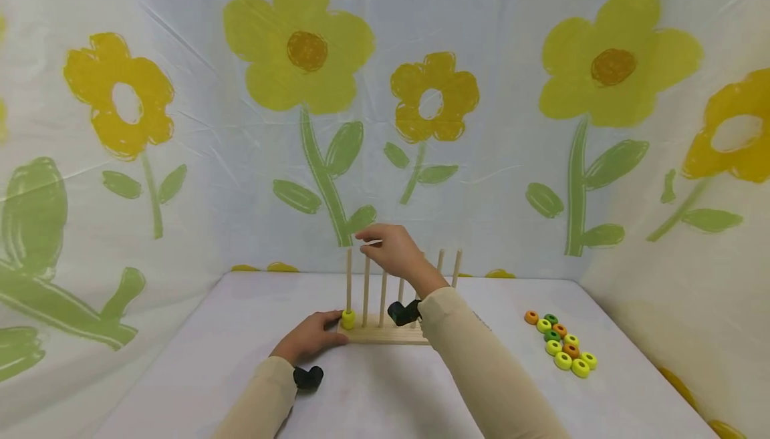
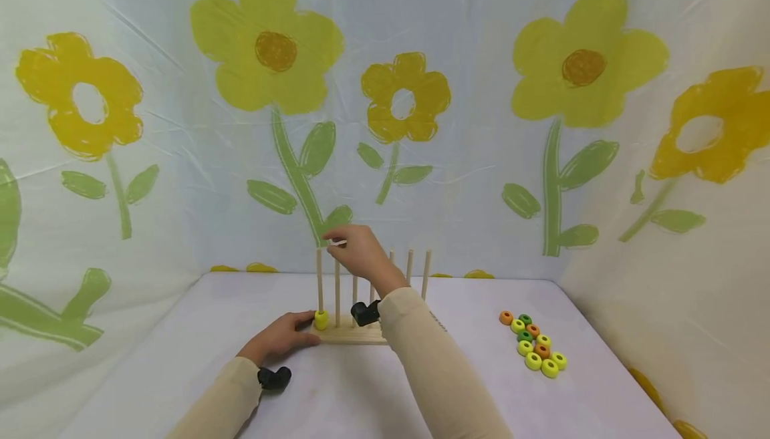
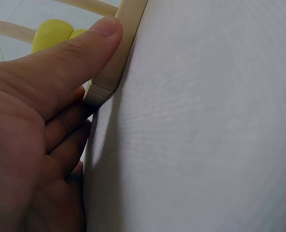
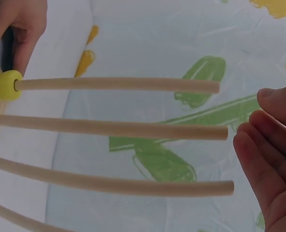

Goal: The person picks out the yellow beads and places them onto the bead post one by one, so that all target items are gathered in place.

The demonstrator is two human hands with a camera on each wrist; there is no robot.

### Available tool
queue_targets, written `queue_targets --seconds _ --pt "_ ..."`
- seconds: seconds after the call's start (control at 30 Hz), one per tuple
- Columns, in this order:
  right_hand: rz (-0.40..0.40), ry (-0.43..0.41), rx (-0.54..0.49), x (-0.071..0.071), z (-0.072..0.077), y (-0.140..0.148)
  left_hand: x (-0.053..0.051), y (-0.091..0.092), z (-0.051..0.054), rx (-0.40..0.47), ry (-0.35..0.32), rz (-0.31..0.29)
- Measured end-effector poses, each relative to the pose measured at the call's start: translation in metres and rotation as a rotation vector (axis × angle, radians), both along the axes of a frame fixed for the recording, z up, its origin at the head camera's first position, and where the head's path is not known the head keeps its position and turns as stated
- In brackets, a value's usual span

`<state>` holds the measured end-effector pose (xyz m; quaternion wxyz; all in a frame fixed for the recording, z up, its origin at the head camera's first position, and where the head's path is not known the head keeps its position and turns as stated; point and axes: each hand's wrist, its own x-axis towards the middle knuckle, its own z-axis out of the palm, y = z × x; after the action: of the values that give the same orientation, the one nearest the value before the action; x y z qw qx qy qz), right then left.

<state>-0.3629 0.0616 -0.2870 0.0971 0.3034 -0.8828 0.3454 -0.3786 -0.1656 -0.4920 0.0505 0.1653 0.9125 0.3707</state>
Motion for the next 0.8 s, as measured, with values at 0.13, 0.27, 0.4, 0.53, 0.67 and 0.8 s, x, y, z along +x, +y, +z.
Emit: queue_targets --seconds 0.13,0.27,0.4,0.53,0.67,0.8 --pt "-0.003 0.007 -0.02 0.005 0.001 0.01 0.0 0.002 -0.001 -0.001 -0.004 0.005" --pt "-0.009 0.023 -0.03 0.01 0.003 0.019 -0.002 0.0 -0.002 -0.004 0.002 0.011" --pt "-0.016 0.031 -0.037 0.014 0.003 0.029 -0.002 0.0 -0.002 -0.012 0.001 0.018" --pt "-0.015 0.049 -0.041 0.017 -0.001 0.038 0.001 0.0 -0.001 -0.025 -0.012 0.032" --pt "-0.01 0.08 -0.044 0.019 -0.003 0.049 0.001 0.001 0.0 -0.016 -0.02 0.038" --pt "-0.015 0.088 -0.062 0.022 -0.005 0.062 0.0 0.002 0.001 -0.007 -0.019 0.04"
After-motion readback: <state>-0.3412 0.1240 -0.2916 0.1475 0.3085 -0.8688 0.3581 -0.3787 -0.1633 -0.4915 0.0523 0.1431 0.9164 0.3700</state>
